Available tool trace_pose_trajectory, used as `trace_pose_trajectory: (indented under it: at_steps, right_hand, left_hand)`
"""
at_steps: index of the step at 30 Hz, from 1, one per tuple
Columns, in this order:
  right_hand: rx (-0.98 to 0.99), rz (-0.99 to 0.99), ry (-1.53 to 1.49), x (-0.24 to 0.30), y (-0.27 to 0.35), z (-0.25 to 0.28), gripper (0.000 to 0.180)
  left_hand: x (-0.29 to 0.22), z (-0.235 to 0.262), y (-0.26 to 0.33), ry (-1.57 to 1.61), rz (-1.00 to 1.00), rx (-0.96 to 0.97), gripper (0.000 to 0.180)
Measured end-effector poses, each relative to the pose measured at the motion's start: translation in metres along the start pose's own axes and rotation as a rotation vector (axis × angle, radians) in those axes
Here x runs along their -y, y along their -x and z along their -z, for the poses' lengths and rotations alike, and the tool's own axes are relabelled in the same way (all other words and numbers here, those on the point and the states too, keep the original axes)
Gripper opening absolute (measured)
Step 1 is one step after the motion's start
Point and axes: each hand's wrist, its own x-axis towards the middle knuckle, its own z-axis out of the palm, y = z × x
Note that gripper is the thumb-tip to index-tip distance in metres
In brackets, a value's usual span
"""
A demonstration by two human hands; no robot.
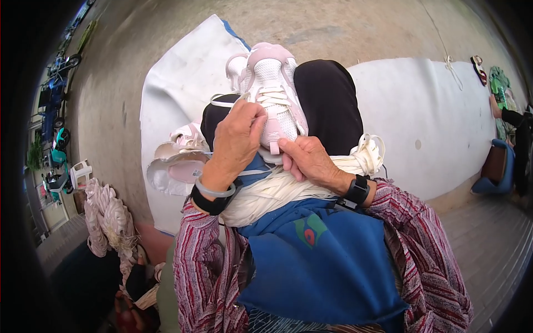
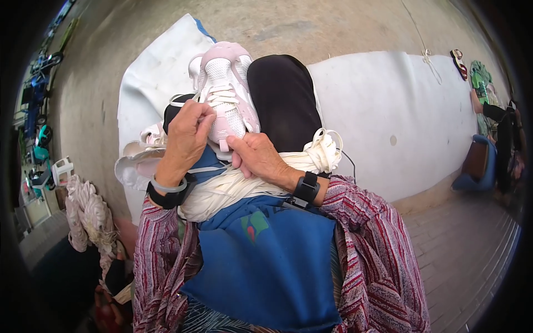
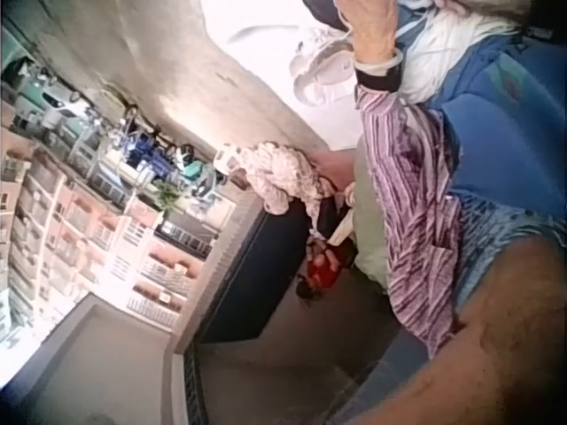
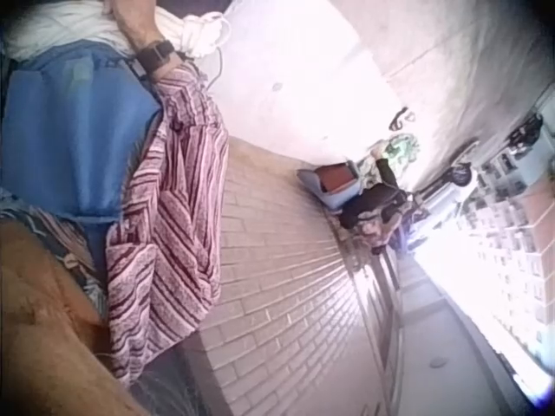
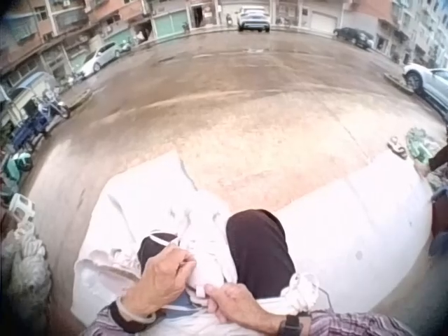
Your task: The person is lacing a pink and white sneaker by hand.
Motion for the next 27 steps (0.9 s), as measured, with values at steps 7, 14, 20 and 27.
trace_pose_trajectory:
  at_steps: [7, 14, 20, 27]
  right_hand:
    - [0.019, -0.074, -0.024, 0.005, 0.001, 0.000, 0.050]
    - [-0.007, 0.271, 0.511, 0.045, 0.010, 0.019, 0.021]
    - [-0.231, 0.738, 0.970, 0.056, -0.021, 0.014, 0.011]
    - [-0.076, 0.477, 0.992, 0.079, 0.006, 0.026, 0.017]
  left_hand:
    - [-0.011, -0.002, 0.000, 0.023, 0.051, -0.172, 0.010]
    - [-0.019, 0.013, 0.061, 0.269, 0.471, 0.281, 0.025]
    - [-0.023, 0.003, 0.080, 0.828, 0.884, 0.267, 0.042]
    - [-0.023, -0.011, 0.078, 1.288, 0.937, 0.006, 0.041]
